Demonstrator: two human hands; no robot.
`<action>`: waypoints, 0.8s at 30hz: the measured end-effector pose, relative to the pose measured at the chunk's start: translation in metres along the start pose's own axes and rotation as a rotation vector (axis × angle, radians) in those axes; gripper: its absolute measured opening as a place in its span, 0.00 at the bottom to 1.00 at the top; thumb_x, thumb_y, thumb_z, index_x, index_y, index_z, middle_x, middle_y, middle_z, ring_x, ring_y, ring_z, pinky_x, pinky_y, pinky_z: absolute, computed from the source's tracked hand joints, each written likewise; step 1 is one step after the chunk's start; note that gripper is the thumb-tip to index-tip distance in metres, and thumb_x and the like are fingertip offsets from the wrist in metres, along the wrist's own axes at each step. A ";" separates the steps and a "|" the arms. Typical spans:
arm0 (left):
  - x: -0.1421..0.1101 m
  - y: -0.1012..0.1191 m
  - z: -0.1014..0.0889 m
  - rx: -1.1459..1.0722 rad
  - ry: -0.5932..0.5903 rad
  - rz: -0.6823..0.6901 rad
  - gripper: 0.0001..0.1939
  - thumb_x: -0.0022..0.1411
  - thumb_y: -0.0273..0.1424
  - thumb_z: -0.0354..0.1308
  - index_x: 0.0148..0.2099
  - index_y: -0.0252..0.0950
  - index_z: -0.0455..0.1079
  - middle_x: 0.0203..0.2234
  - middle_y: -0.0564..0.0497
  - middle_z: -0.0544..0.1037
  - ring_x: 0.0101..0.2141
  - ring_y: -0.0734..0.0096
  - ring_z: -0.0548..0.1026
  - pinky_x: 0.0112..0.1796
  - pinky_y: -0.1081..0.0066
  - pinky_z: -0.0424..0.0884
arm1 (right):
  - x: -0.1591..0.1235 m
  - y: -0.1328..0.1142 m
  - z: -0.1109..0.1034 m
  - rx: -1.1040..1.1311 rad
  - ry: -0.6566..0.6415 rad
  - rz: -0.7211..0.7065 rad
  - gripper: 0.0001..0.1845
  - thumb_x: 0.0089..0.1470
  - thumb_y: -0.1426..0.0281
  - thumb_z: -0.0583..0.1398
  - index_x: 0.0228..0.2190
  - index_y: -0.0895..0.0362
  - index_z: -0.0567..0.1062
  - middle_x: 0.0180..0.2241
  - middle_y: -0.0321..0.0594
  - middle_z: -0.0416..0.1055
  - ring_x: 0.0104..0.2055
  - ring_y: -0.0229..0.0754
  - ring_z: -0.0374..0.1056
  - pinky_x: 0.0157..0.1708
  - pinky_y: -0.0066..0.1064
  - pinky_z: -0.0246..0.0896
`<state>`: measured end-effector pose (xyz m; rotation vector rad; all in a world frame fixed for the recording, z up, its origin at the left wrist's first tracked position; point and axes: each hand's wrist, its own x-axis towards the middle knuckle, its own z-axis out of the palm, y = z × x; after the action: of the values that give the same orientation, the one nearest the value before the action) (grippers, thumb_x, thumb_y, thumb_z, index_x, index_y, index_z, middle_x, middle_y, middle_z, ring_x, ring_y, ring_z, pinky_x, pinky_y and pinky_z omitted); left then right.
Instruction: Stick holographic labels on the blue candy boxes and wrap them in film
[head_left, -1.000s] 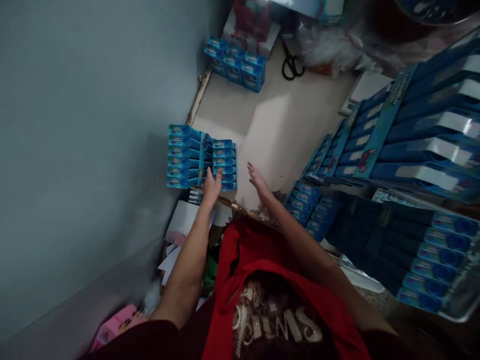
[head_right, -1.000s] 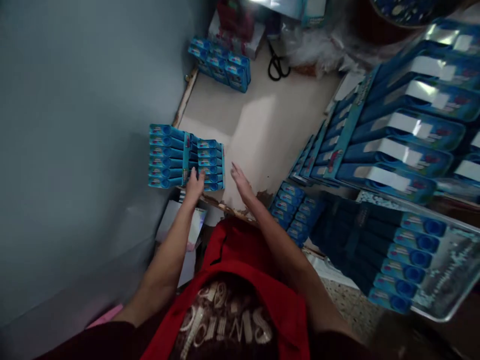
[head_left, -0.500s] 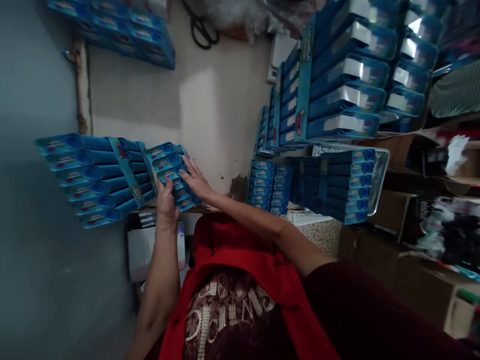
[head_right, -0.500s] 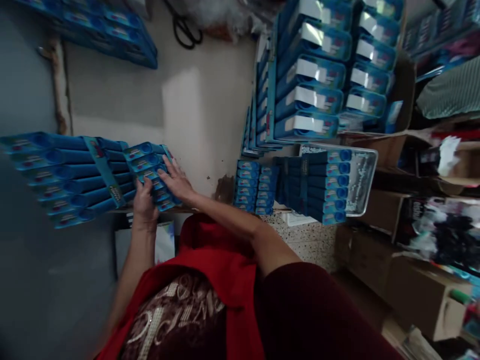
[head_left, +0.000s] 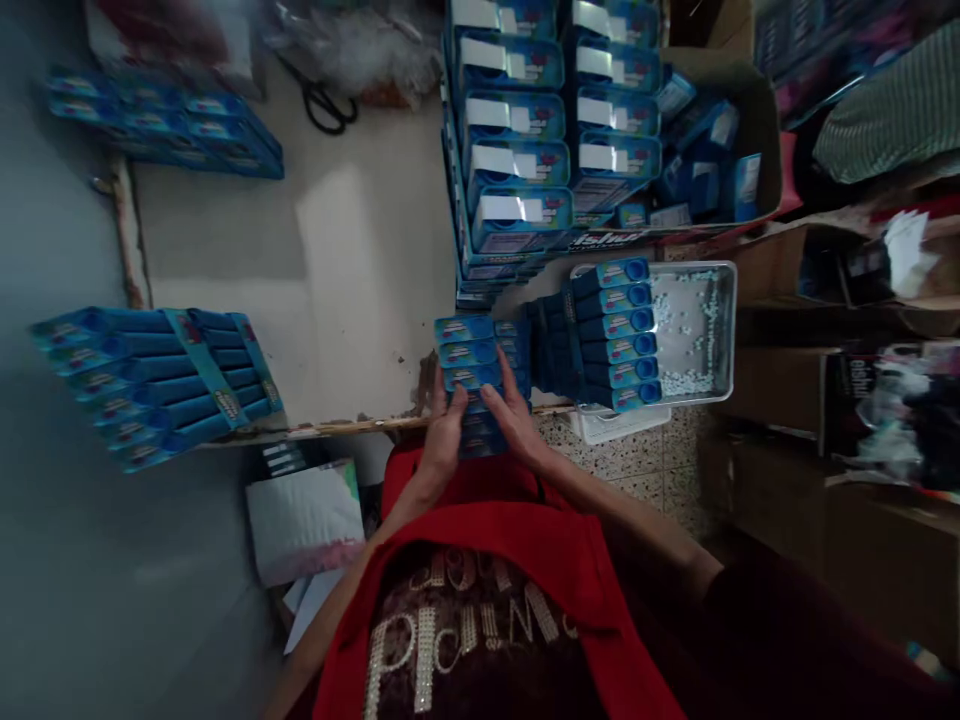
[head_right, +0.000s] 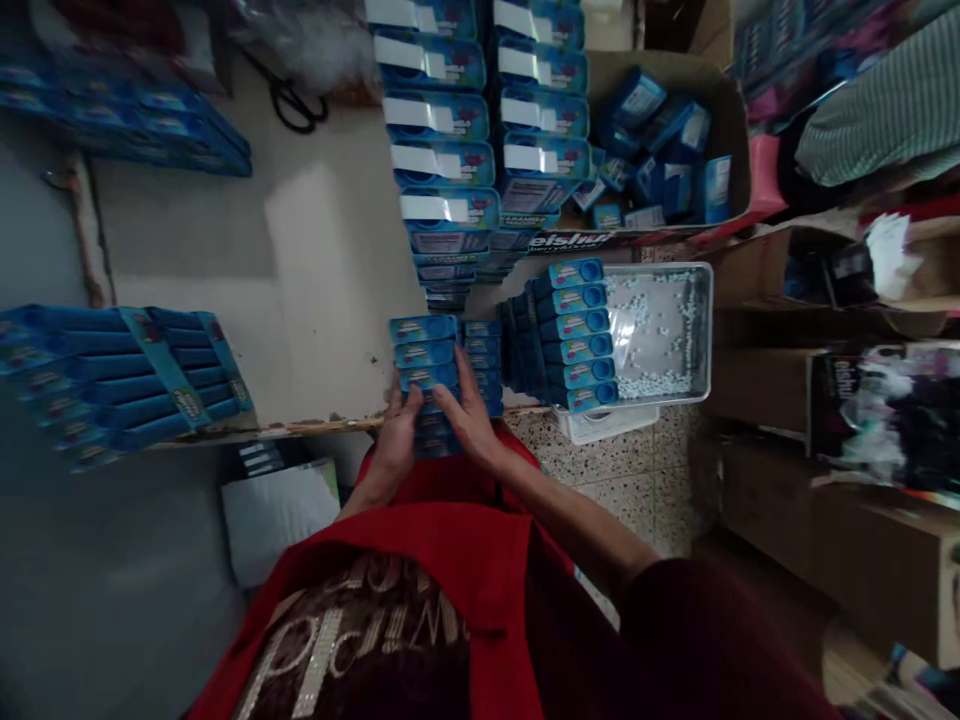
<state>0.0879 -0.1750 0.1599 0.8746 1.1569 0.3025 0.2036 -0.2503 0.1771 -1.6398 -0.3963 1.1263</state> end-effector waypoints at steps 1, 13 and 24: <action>0.001 -0.003 0.016 0.008 -0.044 0.003 0.42 0.70 0.58 0.61 0.80 0.54 0.57 0.76 0.52 0.65 0.75 0.56 0.64 0.73 0.54 0.62 | -0.004 0.001 -0.015 0.012 0.044 0.002 0.50 0.65 0.40 0.61 0.78 0.39 0.53 0.79 0.31 0.53 0.81 0.48 0.51 0.80 0.51 0.46; 0.040 -0.014 0.054 0.095 -0.075 0.103 0.26 0.74 0.45 0.60 0.66 0.39 0.77 0.67 0.43 0.77 0.69 0.55 0.73 0.71 0.57 0.64 | -0.004 0.032 -0.085 -0.600 0.324 -0.303 0.48 0.65 0.50 0.67 0.76 0.51 0.57 0.78 0.55 0.54 0.80 0.60 0.53 0.76 0.66 0.52; 0.013 0.088 -0.378 0.075 1.119 0.316 0.19 0.70 0.45 0.66 0.54 0.38 0.73 0.52 0.44 0.81 0.54 0.62 0.80 0.59 0.60 0.75 | 0.064 0.003 0.122 -0.155 -0.437 -0.008 0.42 0.63 0.41 0.63 0.70 0.48 0.68 0.64 0.54 0.75 0.66 0.59 0.73 0.65 0.59 0.71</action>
<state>-0.2231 0.0573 0.1680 0.9662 2.0546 1.1052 0.1350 -0.1356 0.1443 -1.5132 -0.7862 1.4802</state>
